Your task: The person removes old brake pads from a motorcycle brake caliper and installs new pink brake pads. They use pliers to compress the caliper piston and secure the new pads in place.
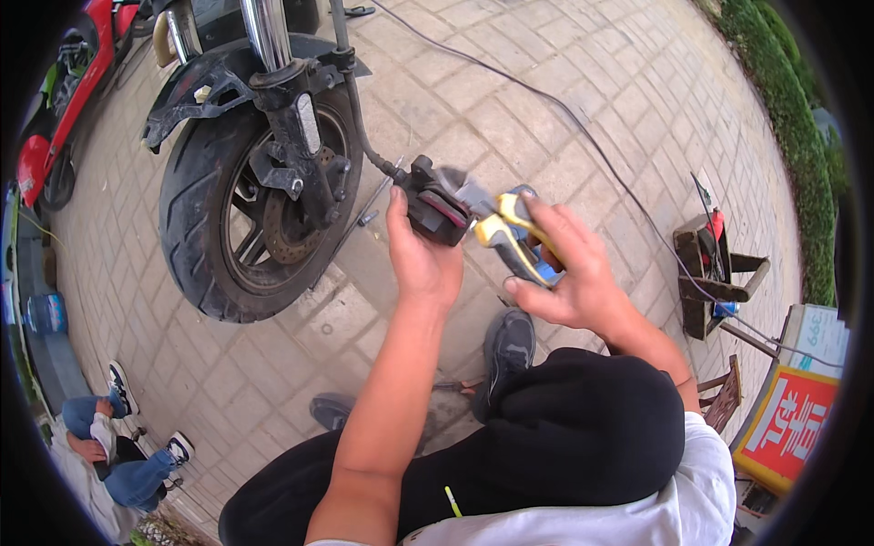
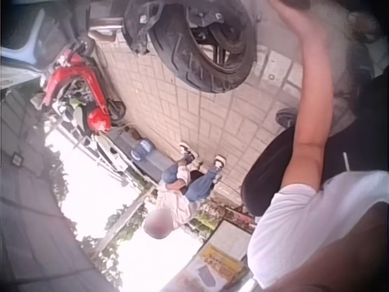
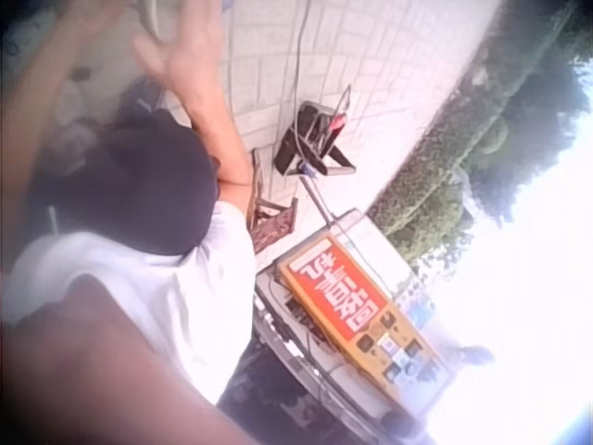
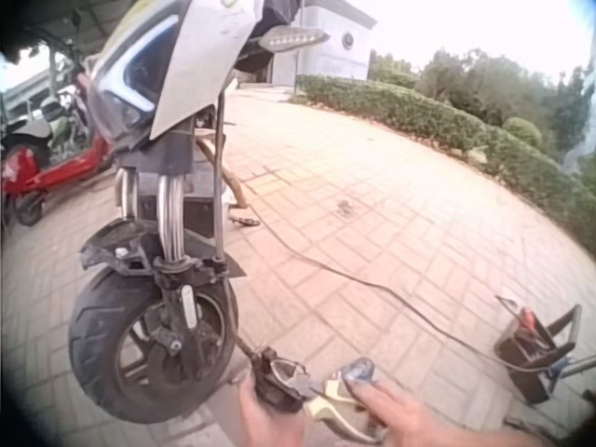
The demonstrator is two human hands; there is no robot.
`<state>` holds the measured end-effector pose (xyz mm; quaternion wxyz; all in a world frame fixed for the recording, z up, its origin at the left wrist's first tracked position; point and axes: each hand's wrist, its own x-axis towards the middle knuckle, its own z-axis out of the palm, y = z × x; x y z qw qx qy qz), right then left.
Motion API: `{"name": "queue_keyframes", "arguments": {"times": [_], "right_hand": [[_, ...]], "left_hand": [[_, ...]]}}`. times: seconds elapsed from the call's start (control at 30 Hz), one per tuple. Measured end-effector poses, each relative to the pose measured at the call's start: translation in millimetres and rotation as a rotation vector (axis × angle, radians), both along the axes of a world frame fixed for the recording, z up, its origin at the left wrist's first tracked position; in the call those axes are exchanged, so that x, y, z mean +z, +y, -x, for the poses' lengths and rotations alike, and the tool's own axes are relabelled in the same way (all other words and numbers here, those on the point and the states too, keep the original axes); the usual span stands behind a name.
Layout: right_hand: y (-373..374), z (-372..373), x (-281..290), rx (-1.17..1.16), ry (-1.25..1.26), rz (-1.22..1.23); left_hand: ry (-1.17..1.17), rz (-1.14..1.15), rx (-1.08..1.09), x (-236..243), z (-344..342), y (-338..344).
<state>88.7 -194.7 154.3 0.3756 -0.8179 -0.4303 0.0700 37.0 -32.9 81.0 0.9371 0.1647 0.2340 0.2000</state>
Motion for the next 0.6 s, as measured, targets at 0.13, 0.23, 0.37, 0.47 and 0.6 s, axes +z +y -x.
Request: {"name": "queue_keyframes", "arguments": {"times": [0.13,0.23,0.37,0.47,0.6], "right_hand": [[-9,-3,-12,-0.016,0.013,-0.390],[-16,1,-29,-0.006,0.015,-0.498],[-8,-1,-20,0.041,0.361,0.010],[-5,-4,-19,0.020,0.580,-0.224],[-9,5,-30,0.058,0.445,-0.305]], "left_hand": [[0.031,0.006,0.000,3,-4,-1],[-0.001,0.019,0.003,0,-7,-1],[0.024,-0.068,0.032,-4,-5,-2],[0.020,-0.062,0.034,-10,-9,0],[-0.004,-0.134,0.067,-15,-5,-7]]}}
